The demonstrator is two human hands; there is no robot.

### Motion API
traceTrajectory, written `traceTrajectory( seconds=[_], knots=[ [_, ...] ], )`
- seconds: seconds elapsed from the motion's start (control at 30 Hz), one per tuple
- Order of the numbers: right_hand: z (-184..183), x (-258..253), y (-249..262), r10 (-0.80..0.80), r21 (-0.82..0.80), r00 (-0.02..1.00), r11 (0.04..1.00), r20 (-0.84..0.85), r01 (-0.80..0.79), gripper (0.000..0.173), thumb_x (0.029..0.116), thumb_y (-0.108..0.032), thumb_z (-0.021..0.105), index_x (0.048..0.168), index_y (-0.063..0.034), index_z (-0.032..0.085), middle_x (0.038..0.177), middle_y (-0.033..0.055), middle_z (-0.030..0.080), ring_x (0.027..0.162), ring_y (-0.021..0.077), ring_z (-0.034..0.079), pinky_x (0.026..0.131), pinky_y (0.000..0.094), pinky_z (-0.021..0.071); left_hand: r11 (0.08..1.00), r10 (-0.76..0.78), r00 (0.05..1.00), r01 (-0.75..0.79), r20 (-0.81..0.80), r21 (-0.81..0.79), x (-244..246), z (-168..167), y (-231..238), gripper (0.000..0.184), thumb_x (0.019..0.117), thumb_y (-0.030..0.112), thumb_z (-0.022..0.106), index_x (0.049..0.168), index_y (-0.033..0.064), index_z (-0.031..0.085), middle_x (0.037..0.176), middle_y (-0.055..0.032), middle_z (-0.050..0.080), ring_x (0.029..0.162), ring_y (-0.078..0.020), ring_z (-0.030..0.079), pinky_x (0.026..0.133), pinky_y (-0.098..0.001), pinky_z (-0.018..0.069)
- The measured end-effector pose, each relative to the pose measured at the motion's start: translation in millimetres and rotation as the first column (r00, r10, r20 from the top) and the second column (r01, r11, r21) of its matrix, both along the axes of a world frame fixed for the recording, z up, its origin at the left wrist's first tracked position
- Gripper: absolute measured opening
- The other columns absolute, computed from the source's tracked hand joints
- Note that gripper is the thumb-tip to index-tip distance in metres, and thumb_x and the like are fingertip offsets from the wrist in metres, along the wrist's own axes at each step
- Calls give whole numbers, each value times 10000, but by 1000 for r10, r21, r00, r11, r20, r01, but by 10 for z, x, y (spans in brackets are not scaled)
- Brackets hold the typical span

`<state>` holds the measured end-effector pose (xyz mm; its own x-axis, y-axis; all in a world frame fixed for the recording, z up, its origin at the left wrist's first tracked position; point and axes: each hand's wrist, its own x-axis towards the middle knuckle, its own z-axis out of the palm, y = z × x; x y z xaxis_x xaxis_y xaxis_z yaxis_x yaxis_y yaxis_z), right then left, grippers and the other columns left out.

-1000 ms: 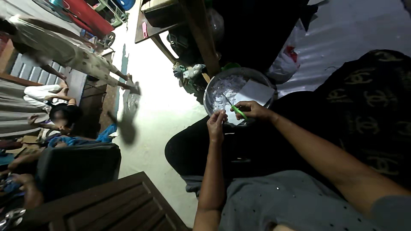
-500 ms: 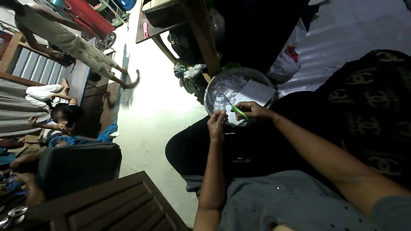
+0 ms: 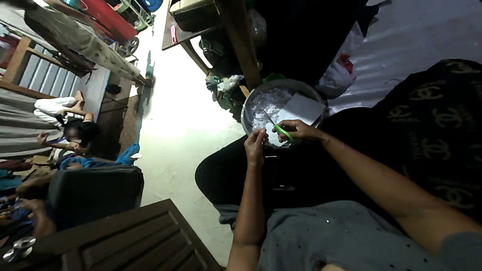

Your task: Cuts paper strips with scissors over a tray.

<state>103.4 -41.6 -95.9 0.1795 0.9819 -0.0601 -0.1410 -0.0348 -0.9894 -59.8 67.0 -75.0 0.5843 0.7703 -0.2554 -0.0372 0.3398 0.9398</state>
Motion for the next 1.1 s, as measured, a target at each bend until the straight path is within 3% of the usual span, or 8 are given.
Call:
traceTrajectory(
  seconds=[0.47,0.67,0.9,1.0,1.1],
  knots=[
    [83,-55,8,-87,-19,996,996,0,87,220,918,40,602,1138,41,614,837,8,685,711,30,658,713,202,568,1000,13,999,-13,-34,-19,7,37,-19,93,1002,54,610,1017,45,702,829,0,684,732,-67,635,718,-231,551],
    [20,-18,6,-11,14,1000,1000,23,11,261,922,-68,598,1167,24,601,828,-16,692,726,9,645,711,185,543,999,23,1000,-23,-10,-31,16,25,-10,85,993,34,615,1007,39,699,822,-1,688,720,-57,640,702,-220,556],
    [-60,15,-1,11,10,998,1000,60,-12,292,915,-84,612,1191,11,610,857,2,699,737,33,660,721,209,564,1000,-10,998,11,-59,11,36,2,-5,95,1007,65,602,1044,36,684,853,8,678,734,-52,630,711,-226,549],
    [-258,87,-80,-11,-17,971,1000,241,15,369,921,-166,612,1246,10,606,928,42,689,744,55,652,712,244,575,999,-4,1000,5,-26,34,95,-109,-30,114,981,-18,592,1065,-64,654,844,-47,679,727,-77,642,711,-257,569],
    [-307,148,-29,-62,-13,967,998,248,67,437,905,-227,632,1251,35,585,958,-27,688,758,-5,658,724,193,578,999,-7,1000,8,-13,47,164,-128,-10,138,979,-31,603,1062,-129,653,846,-106,678,720,-88,628,704,-251,554]
  ],
)
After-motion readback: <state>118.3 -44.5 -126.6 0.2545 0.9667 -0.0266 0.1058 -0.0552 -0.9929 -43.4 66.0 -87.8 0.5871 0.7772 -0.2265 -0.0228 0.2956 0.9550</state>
